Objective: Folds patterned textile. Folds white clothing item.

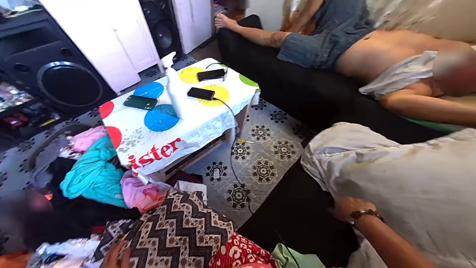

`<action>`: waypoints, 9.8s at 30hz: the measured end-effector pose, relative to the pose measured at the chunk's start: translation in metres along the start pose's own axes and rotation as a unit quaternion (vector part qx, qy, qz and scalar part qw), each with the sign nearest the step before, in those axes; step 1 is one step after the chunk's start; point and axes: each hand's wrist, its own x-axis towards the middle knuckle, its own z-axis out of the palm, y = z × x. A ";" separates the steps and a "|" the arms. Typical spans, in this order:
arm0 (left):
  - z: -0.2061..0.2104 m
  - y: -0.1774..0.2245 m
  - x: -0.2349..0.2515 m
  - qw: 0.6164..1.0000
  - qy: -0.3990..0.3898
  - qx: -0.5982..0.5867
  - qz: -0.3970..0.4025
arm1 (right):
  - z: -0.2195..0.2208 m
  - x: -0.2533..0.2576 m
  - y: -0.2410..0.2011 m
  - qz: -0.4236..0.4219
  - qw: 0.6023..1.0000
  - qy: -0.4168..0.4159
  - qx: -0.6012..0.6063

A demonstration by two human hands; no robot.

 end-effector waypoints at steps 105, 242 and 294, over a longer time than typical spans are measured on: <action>-0.068 -0.001 -0.147 0.886 0.033 -0.463 -0.023 | -0.001 -0.015 -0.278 -0.623 0.534 -0.250 0.514; 0.042 0.142 -0.050 0.773 0.285 -0.566 0.025 | 0.057 -0.042 -0.341 -0.368 0.737 -0.195 0.532; 0.023 -0.008 -0.095 0.875 0.105 -0.402 -0.250 | 0.182 -0.188 -0.430 -0.784 0.566 0.070 0.246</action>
